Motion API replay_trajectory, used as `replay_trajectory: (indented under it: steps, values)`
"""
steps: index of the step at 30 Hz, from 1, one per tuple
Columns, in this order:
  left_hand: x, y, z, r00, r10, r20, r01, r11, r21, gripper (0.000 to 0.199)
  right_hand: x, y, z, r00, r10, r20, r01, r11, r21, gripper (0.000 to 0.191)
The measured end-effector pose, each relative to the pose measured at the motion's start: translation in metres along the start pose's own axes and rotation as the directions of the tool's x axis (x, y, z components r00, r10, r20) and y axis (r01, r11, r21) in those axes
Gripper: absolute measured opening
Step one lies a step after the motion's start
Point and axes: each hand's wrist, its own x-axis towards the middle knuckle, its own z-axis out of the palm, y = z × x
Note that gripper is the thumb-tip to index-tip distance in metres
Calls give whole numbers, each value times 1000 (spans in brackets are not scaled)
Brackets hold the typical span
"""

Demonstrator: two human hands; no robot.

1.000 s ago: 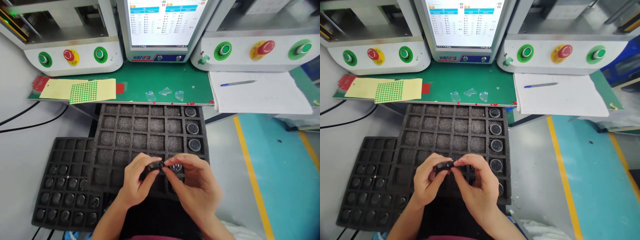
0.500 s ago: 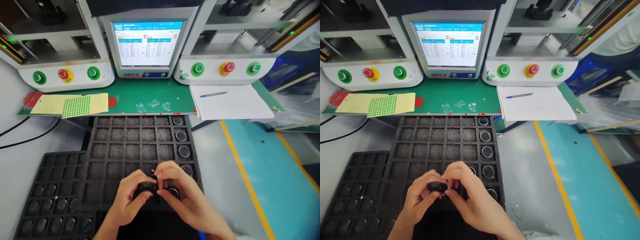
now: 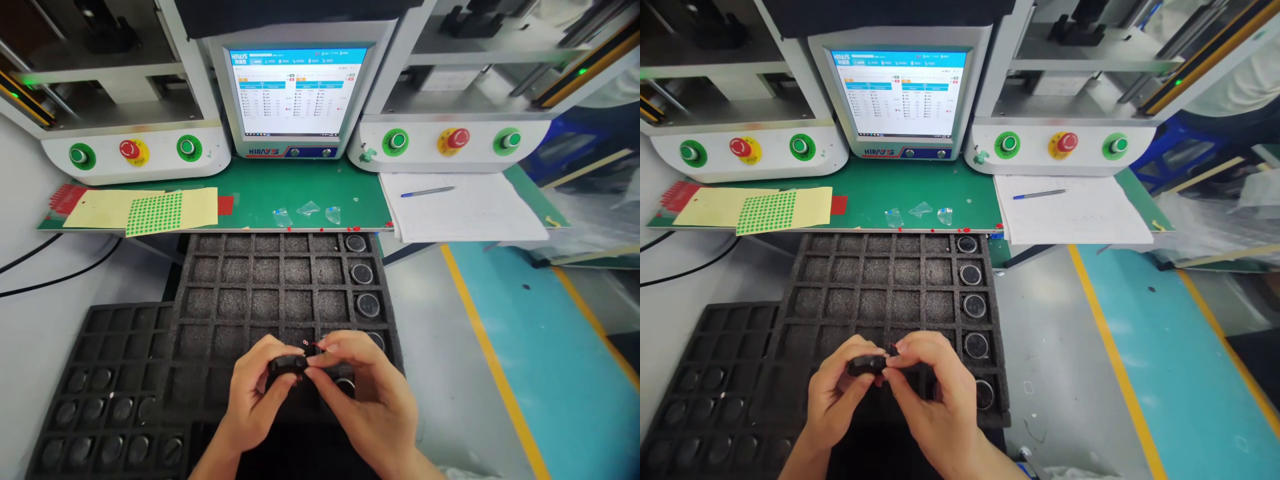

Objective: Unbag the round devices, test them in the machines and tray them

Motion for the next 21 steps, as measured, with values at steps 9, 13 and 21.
replay_trajectory:
  steps: [9, 13, 21]
  values:
    - [1, 1, 3, 997, -80, 19, 80, 996, -29, 20, 12, -8, -7, 976, -121, 181, 140, 986, -94, 25]
    - [1, 2, 7, 995, -89, -37, 90, 996, 19, 22, 7, -6, -1, 990, -131, 43, 137, 978, -155, 25]
    - [-1, 0, 9, 996, -72, -57, 76, 993, 85, 22, 9, -2, 1, 989, -146, 11, 146, 972, -184, 25]
